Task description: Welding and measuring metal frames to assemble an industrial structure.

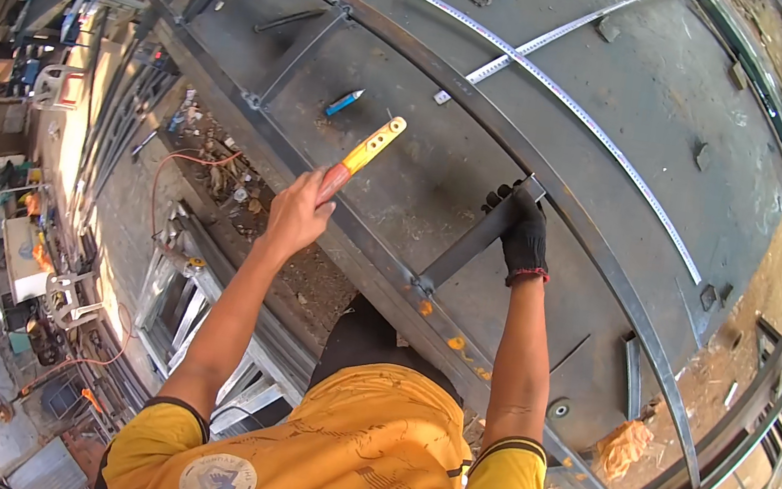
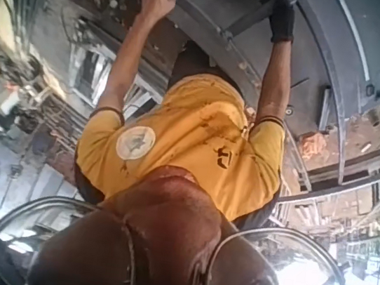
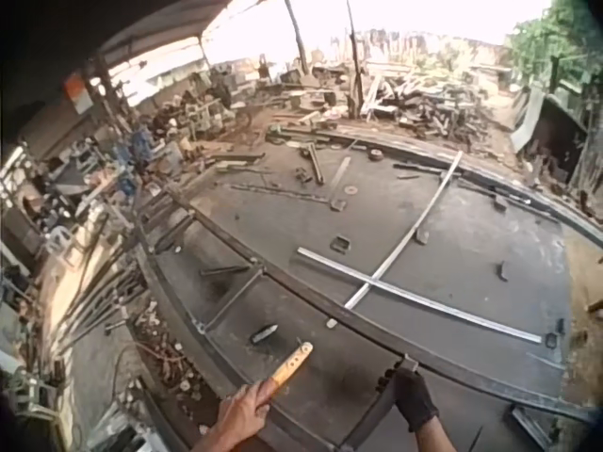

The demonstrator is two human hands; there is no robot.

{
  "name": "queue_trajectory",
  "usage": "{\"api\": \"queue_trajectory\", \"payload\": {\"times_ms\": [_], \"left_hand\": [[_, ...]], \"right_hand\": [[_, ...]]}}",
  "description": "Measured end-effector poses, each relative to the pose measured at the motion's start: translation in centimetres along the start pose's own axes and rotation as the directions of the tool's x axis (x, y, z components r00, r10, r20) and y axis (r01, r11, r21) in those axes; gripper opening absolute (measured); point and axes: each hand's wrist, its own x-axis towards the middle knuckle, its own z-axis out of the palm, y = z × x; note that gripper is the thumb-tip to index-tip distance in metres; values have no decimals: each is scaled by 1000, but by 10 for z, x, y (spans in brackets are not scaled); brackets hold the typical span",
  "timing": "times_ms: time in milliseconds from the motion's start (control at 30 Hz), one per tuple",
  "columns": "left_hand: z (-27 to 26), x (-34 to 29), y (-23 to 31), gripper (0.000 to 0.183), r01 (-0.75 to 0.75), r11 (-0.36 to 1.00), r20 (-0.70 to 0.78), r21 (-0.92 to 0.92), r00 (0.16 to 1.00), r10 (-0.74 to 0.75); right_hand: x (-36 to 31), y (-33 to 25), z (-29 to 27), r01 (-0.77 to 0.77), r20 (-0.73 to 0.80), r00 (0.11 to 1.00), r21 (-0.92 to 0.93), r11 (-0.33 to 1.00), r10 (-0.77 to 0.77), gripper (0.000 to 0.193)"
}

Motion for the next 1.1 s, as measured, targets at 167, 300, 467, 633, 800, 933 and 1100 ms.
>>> {"api": "queue_trajectory", "payload": {"times_ms": [167,300,467,633,800,933,1100], "left_hand": [[52,41,-23,65,-55,998,7,-11,998,56],[64,30,-25,66,-101,995,28,10,995,101],[35,35,-27,67,-176,984,109,-7,978,176],[24,79,-63,68,-195,968,274,-158,933,233],[17,98,-76,55,-220,970,344,-102,907,242],[-6,155,-90,37,-113,961,129,-251,980,149],[-55,303,-167,18,-93,987,-431,-134,902,26]], "right_hand": [[-9,0,12,-13,-127,992,-30,999,9,38],[-8,6,10,-4,-213,977,-37,999,-4,37],[-7,13,6,-12,-283,959,-51,999,-3,37],[-14,8,21,8,-397,916,-116,993,-54,38],[-16,12,46,-7,-464,885,-108,994,-45,38],[-20,12,39,36,-498,863,-104,994,-84,40],[-26,4,71,39,-534,809,-371,928,-248,43]]}}
